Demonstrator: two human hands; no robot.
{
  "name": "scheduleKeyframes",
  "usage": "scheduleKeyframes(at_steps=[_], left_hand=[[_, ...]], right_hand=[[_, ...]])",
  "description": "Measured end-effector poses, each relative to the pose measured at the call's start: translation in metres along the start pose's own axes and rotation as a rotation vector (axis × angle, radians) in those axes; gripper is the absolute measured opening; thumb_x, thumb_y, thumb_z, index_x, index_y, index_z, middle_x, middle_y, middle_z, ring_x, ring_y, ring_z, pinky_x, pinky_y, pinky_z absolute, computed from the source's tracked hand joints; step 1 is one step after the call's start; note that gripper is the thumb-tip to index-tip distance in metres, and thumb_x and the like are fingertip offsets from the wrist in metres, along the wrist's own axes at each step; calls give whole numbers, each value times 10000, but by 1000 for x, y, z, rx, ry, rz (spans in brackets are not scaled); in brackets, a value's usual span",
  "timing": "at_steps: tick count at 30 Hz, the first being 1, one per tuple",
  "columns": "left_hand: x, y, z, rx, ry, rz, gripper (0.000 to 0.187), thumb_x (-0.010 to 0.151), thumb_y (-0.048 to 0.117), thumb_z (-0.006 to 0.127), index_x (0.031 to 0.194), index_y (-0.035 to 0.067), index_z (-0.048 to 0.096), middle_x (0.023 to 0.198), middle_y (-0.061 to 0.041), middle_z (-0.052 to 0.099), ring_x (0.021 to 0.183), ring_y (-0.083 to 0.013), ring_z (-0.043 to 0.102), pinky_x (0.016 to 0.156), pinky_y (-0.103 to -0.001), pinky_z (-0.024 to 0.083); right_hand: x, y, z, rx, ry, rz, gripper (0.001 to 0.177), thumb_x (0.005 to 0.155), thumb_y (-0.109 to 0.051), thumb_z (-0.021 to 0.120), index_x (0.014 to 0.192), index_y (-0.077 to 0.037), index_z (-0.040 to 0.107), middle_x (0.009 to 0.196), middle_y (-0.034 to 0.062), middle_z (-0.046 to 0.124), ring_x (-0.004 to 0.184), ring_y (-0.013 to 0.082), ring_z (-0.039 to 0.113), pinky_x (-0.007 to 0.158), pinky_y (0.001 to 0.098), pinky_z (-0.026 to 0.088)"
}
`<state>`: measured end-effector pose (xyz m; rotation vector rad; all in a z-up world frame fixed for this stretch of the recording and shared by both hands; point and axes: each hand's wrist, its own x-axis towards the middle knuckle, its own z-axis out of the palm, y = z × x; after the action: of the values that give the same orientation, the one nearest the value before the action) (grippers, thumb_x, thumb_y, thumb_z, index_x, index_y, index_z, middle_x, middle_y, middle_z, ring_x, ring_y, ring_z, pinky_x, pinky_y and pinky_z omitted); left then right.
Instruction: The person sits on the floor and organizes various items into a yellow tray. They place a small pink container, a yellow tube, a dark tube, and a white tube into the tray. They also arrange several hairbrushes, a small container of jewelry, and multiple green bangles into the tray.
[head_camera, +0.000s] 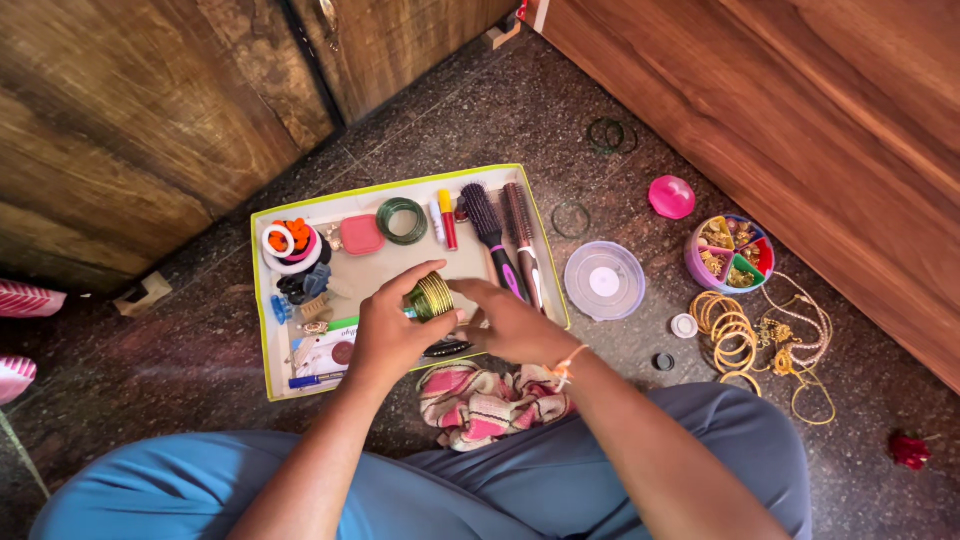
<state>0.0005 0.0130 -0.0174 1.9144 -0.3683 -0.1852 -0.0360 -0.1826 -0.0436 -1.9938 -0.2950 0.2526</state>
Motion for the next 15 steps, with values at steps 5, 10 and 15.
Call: scheduleKeyframes(at_steps=[5,10,15], left_hand=[[1,1,-2,-42,-3,-18,614,709,143,878,1284,65,678,1018,-56,785,925,-81,707,855,-262,559],[1,1,-1,-11,1,-23,609,701,146,873,1278,72,692,975,-61,777,879,-95,692,832,-264,556],[1,3,-3,55,-7,-38,608,690,162,872,1269,94,699,952,-64,777,852,-101,703,821,-272,555]], right_hand=[[8,19,-6,140,-43,254,166,962,-112,632,1022,7,731,768,61,716,687,139,679,629,305,549],[5,33,-34,452,136,282,108,924,-35,632,936,27,720,725,68,679,631,142,621,586,291,498],[-1,34,-62,1006,281,230,115,876,89,586,899,10,666,835,85,679,690,158,596,624,308,498]])
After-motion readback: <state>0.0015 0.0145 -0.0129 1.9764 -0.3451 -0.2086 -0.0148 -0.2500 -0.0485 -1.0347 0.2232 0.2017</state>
